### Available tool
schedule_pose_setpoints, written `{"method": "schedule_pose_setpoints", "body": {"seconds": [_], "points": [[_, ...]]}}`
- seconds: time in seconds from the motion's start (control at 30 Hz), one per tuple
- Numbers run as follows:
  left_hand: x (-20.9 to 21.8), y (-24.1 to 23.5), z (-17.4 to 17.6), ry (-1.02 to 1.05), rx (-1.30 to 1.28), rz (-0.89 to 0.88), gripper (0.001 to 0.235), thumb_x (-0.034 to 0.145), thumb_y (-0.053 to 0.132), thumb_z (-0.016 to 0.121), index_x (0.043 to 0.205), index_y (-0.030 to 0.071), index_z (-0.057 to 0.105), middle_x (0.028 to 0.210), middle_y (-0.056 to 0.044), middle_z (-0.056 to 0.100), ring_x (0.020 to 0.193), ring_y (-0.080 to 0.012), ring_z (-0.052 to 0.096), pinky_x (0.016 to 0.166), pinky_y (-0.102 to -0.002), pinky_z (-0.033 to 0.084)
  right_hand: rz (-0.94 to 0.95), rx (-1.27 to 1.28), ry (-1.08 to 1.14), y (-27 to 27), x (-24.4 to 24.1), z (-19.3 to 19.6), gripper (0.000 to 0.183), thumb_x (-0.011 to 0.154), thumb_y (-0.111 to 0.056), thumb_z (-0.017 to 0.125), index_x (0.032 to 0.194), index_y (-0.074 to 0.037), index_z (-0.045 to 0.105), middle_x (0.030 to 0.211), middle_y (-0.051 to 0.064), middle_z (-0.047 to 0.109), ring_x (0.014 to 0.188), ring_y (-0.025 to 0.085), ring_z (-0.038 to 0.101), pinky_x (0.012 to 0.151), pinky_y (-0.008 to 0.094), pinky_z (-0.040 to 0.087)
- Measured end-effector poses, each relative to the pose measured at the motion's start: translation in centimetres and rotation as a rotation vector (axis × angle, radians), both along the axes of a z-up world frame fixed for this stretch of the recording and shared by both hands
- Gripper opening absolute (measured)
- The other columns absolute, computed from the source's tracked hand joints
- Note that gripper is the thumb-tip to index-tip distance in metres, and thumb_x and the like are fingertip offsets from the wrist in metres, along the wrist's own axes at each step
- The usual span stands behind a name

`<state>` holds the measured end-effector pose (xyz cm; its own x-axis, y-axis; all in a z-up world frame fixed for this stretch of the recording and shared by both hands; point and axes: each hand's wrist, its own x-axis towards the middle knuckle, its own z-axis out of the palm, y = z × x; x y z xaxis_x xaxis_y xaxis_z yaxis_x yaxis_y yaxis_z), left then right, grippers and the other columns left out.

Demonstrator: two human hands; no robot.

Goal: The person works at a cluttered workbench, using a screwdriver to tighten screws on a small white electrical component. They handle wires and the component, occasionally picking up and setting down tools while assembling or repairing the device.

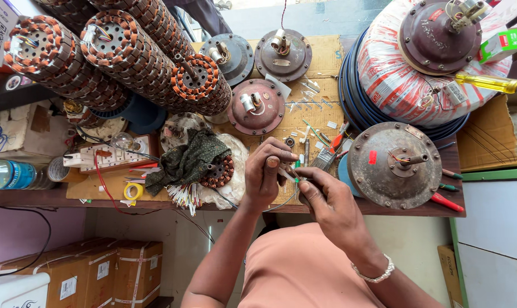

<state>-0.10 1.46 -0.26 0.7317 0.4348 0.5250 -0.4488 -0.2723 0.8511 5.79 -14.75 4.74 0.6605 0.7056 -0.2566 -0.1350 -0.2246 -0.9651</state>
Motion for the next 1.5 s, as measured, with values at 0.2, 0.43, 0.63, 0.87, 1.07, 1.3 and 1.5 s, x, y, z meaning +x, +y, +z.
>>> {"method": "schedule_pose_setpoints", "body": {"seconds": [0.2, 0.43, 0.63, 0.87, 1.07, 1.3, 1.5], "points": [[-0.1, -0.3, -0.4, -0.032, -0.054, -0.036, 0.048, 0.115, 0.041, 0.042, 0.103, 0.002, 0.068, 0.095, -0.008, 0.062, 0.072, -0.0105, 0.055, 0.064, -0.025, 0.044, 0.088, -0.048, 0.197, -0.9, 0.8, -0.6, 0.025, 0.103, -0.019, 0.054, 0.113, -0.004, 0.071, 0.066, -0.003, 0.051, 0.052, 0.006, 0.039, 0.044, 0.027, 0.032], [0.3, 0.2, -0.5, -0.142, -0.217, -0.178, 0.044, 0.118, 0.038, 0.042, 0.107, 0.002, 0.065, 0.094, -0.008, 0.058, 0.063, -0.0093, 0.047, 0.054, -0.025, 0.037, 0.112, -0.045, -0.389, -0.7, 0.4, -1.0, 0.028, 0.107, -0.021, 0.051, 0.091, 0.0, 0.059, 0.067, -0.002, 0.05, 0.054, 0.008, 0.045, 0.051, 0.027, 0.04], [2.0, 0.2, 0.4, -0.395, -0.883, -0.384, 0.034, 0.115, 0.033, 0.041, 0.111, 0.003, 0.057, 0.097, -0.009, 0.056, 0.053, -0.0081, 0.043, 0.042, -0.022, 0.031, 0.067, 0.21, 0.515, -1.1, 0.2, -1.7, 0.028, 0.108, -0.02, 0.051, 0.091, 0.001, 0.058, 0.066, -0.005, 0.039, 0.05, 0.005, 0.031, 0.041, 0.023, 0.026], [0.7, 0.6, -0.8, -0.207, -0.935, -0.408, 0.023, 0.105, 0.024, 0.055, 0.107, 0.002, 0.06, 0.084, -0.01, 0.058, 0.064, -0.0106, 0.051, 0.057, -0.022, 0.039, -0.056, 0.055, -0.294, -3.0, 0.7, 0.0, 0.023, 0.102, -0.015, 0.06, 0.117, 0.001, 0.068, 0.071, 0.001, 0.067, 0.063, 0.005, 0.059, 0.056, 0.021, 0.049], [0.5, -0.5, -4.1, -0.145, -0.838, -0.059, 0.041, 0.109, 0.033, 0.06, 0.084, 0.0, 0.062, 0.075, -0.008, 0.061, 0.058, -0.0093, 0.053, 0.049, -0.023, 0.039, -0.095, -0.058, -0.598, -2.4, -0.6, 1.6, 0.014, 0.09, -0.007, 0.078, 0.102, -0.001, 0.074, 0.077, 0.004, 0.072, 0.067, 0.007, 0.063, 0.061, 0.024, 0.05], [-0.7, -0.6, -3.9, -0.112, -0.501, 0.007, 0.047, 0.113, 0.03, 0.061, 0.078, -0.001, 0.062, 0.069, -0.006, 0.061, 0.067, -0.0109, 0.056, 0.063, -0.028, 0.042, -0.065, -0.069, -0.746, -1.4, -0.7, 2.3, 0.015, 0.084, -0.007, 0.083, 0.097, -0.003, 0.076, 0.08, 0.007, 0.074, 0.063, 0.011, 0.067, 0.061, 0.026, 0.052], [-1.0, -0.3, -3.2, 0.01, -0.497, 0.027, 0.041, 0.106, 0.027, 0.063, 0.076, -0.001, 0.066, 0.066, -0.005, 0.062, 0.057, -0.0093, 0.057, 0.053, -0.026, 0.041, -0.012, -0.011, -0.742, -1.2, -0.7, 2.1, 0.015, 0.086, -0.006, 0.079, 0.099, -0.002, 0.074, 0.09, 0.009, 0.076, 0.073, 0.014, 0.073, 0.066, 0.027, 0.056]]}}
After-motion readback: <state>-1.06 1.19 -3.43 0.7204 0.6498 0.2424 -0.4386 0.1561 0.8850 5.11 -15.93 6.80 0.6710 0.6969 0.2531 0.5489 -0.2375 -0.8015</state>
